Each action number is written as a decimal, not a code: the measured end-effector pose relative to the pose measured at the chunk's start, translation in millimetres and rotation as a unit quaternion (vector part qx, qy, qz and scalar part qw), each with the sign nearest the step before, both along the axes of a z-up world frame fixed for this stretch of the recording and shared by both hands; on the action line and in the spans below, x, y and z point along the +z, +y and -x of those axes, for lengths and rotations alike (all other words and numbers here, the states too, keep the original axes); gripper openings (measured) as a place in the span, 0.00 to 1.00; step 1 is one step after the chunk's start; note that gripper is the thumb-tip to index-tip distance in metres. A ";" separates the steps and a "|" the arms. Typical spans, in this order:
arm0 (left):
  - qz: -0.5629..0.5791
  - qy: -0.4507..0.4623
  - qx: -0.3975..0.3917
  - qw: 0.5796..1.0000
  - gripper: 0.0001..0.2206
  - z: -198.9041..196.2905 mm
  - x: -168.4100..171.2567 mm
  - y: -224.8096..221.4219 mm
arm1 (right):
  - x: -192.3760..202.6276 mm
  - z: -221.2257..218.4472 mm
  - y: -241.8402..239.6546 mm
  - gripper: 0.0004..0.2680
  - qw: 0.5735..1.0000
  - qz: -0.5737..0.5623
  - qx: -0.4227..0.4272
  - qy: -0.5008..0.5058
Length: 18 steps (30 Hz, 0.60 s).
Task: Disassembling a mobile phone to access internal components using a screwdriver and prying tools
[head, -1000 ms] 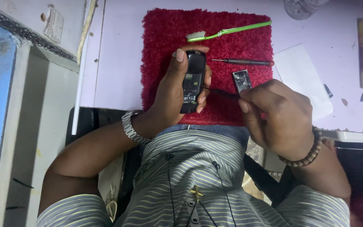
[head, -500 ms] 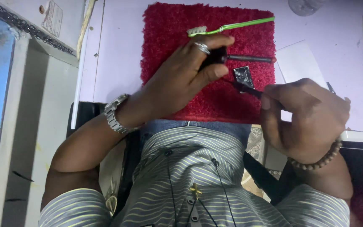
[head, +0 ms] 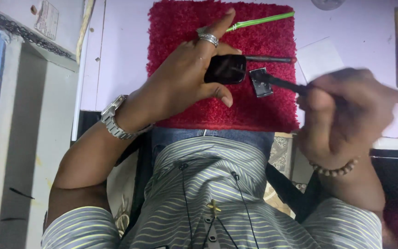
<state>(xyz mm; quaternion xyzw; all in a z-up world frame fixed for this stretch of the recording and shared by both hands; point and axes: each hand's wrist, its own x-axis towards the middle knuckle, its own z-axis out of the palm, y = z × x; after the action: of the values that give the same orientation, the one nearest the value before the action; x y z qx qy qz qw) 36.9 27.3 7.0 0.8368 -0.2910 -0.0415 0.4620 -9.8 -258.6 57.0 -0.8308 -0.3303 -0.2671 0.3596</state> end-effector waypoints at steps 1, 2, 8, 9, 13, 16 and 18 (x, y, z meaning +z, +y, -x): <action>0.000 0.001 0.001 1.000 0.62 1.1 -1.3 0.0 | -2.5 -3.2 1.3 0.12 1.000 0.000 0.001 0.001; -0.005 -0.027 0.002 1.000 0.62 2.3 -2.4 0.2 | -4.8 -6.2 2.8 0.09 0.997 -0.043 -0.006 0.070; -0.038 -0.096 0.006 0.995 0.66 5.4 -12.9 -0.6 | -10.8 -42.0 -6.4 0.06 0.939 -0.179 0.066 0.286; -0.041 -0.112 0.004 0.993 0.66 2.5 -13.1 -1.6 | -6.4 -47.0 -11.7 0.05 0.932 -0.136 0.089 0.325; -0.076 -0.104 -0.008 0.992 0.70 -0.1 -11.9 -2.8 | -22.3 -65.7 -13.6 0.06 0.911 -0.224 0.148 0.312; -0.061 -0.086 -0.015 0.994 0.70 -1.9 -6.9 -1.9 | -24.3 -75.6 -10.7 0.05 0.925 -0.145 0.107 0.335; -0.057 -0.082 -0.012 0.995 0.70 0.5 -5.3 -0.3 | -39.3 -87.4 -13.9 0.05 0.811 -0.374 0.176 0.413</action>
<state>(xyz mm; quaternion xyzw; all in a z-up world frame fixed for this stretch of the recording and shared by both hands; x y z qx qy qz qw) 36.4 27.0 1.7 0.8586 -0.3351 0.0058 0.3878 77.5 -272.4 17.7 -0.5920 -0.1656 0.0663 0.7860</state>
